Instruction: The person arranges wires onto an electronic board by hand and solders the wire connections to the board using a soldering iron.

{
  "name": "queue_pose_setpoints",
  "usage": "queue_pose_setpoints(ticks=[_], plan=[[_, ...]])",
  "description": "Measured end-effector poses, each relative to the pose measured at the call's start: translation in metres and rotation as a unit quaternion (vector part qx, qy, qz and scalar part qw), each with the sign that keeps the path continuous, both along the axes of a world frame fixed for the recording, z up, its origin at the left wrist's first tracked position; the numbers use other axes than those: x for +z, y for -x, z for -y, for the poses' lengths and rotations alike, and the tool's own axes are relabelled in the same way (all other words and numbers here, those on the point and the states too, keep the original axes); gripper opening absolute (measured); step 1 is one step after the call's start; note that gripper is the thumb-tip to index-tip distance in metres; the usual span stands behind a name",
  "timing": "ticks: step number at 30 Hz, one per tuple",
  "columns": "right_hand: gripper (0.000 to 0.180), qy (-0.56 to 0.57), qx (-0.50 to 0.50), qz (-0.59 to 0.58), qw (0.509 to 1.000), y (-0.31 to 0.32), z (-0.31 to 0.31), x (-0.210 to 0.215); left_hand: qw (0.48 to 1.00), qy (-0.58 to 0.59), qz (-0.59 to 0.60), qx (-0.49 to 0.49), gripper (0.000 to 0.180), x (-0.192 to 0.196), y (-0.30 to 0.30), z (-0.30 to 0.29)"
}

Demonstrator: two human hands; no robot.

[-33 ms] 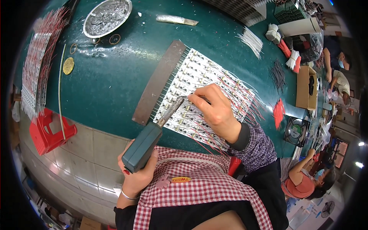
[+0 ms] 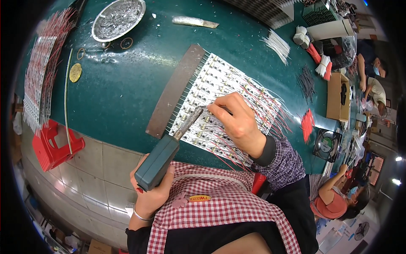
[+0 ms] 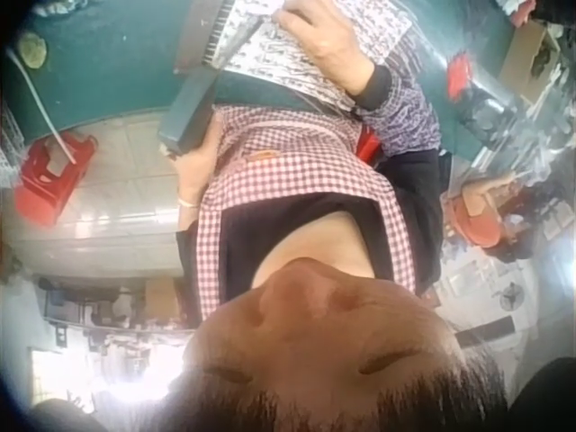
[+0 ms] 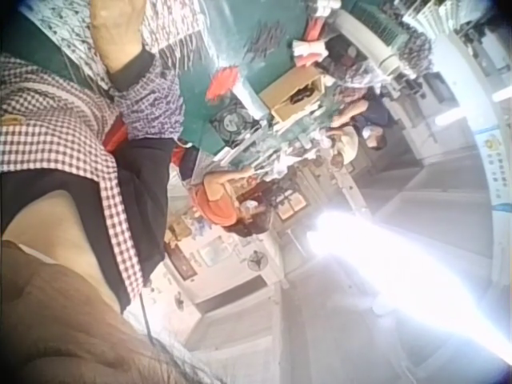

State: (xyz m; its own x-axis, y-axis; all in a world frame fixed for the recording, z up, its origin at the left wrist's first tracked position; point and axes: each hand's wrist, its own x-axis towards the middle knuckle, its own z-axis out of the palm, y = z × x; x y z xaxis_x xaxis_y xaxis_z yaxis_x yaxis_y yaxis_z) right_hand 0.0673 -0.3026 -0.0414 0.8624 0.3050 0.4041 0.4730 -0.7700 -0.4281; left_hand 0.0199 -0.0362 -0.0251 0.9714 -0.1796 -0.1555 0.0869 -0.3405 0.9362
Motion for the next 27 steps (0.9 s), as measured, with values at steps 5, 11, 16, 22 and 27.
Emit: queue_pose_setpoints(ticks=[5,11,16,22,27], plan=[[0.031,0.006,0.000,-0.003,1.000,0.001,0.001,0.000,1.000,-0.021,-0.010,-0.021,0.017,0.007,-0.003,0.002],[0.031,0.026,0.016,-0.002,1.000,0.001,0.002,0.000,0.997,-0.007,-0.076,-0.006,0.023,0.006,0.010,-0.008],[0.031,0.029,0.012,-0.001,1.000,0.002,0.001,0.000,0.997,0.005,-0.081,-0.013,0.029,0.011,0.011,-0.010],[0.031,0.033,0.018,0.032,0.999,0.006,-0.002,0.005,0.998,0.000,0.036,0.047,0.015,0.007,0.010,-0.001],[0.034,-0.026,0.018,0.005,0.999,0.010,-0.007,0.002,0.998,0.010,0.010,0.061,0.016,0.010,0.012,-0.003]])
